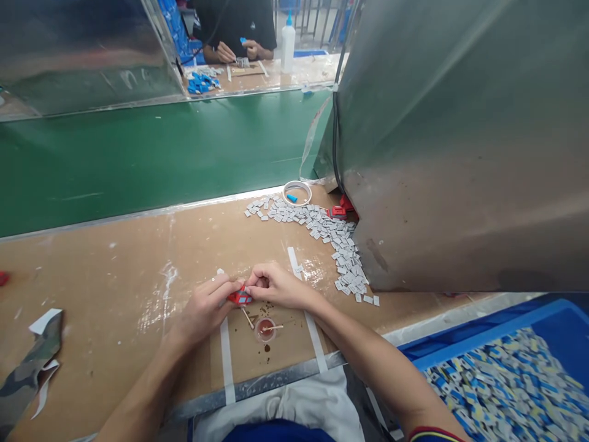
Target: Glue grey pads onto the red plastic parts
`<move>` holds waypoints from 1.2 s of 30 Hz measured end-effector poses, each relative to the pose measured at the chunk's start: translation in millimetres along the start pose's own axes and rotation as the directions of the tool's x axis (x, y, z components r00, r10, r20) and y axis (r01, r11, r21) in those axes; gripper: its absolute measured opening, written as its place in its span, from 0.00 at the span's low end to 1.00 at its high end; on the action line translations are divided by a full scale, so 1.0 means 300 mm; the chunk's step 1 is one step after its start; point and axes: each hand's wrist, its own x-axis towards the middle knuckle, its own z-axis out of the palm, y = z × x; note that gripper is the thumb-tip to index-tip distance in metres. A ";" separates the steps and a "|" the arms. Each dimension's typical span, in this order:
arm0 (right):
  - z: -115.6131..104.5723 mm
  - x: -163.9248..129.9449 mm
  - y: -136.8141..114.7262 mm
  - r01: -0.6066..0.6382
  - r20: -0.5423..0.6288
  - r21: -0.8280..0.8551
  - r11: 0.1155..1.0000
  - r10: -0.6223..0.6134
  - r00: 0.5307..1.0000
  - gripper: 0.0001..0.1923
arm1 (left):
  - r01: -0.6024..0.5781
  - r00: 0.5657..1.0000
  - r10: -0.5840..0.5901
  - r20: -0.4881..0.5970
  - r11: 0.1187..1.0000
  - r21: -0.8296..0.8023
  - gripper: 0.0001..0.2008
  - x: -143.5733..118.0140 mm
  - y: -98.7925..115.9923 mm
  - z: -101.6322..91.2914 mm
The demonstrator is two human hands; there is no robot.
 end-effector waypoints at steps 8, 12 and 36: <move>-0.016 0.003 -0.026 0.147 -0.092 0.055 0.988 -0.141 0.986 0.15 | 0.032 0.994 -0.032 -0.102 1.000 -0.002 0.10 0.008 0.010 -0.014; -0.003 0.002 -0.027 0.157 -0.088 0.218 0.963 -0.140 0.986 0.22 | 0.122 0.962 -0.168 -0.214 0.969 -0.213 0.11 0.007 -0.002 -0.009; 0.038 -0.006 -0.005 0.245 -0.240 -0.234 0.941 -0.300 0.923 0.09 | 0.435 0.839 -0.544 0.023 0.646 -0.628 0.16 0.006 -0.019 0.036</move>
